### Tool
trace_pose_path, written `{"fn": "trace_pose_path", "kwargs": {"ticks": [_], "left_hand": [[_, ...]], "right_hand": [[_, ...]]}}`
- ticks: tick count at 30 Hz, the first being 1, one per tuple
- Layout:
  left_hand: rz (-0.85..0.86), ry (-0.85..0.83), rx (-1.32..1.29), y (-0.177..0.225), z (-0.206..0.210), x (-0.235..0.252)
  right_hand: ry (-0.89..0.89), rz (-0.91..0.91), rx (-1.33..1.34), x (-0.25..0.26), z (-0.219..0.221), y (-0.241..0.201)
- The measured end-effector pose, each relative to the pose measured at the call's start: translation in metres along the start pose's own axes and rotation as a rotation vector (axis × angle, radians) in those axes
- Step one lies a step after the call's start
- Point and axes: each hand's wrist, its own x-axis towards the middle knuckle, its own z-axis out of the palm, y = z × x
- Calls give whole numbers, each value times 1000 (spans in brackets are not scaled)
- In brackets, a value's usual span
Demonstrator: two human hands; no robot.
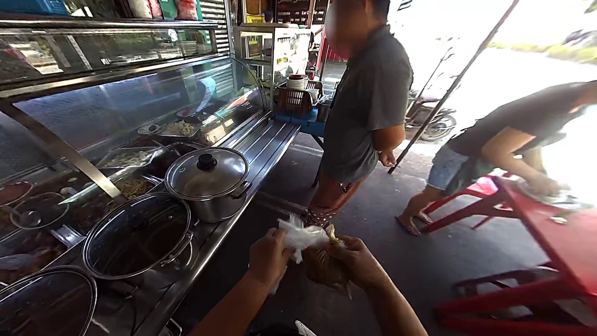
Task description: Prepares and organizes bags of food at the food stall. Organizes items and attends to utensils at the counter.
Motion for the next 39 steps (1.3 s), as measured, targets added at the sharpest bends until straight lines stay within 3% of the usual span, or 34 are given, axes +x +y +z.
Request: {"fn": "trace_pose_path", "kwargs": {"ticks": [3,6,8,10,12,16,19,23,27,30,35,39], "left_hand": [[1,184,22,-21,32,2],[16,509,-310,-33,63,3],[-39,628,-451,-35,70,3],[-198,517,-494,-40,68,3],[-341,223,-610,-48,69,5],[-259,-186,-1009,-39,76,-4],[-311,-333,-1184,-15,66,-17],[-499,-125,-1308,1,48,-8],[-533,129,-1493,-10,41,8],[-541,224,-1512,-14,42,8],[-475,227,-1503,-29,48,7],[-329,196,-1632,-34,49,5]], "right_hand": [[149,67,117,4,18,-6],[156,83,205,10,32,-1],[167,92,237,10,38,2],[210,119,291,8,42,1],[280,152,365,9,45,0],[504,90,400,25,48,11],[639,24,282,37,41,28],[625,59,197,29,40,38],[533,91,168,13,42,39],[461,-13,179,6,38,43],[216,-239,10,0,15,55],[200,-266,-54,4,9,58]]}}
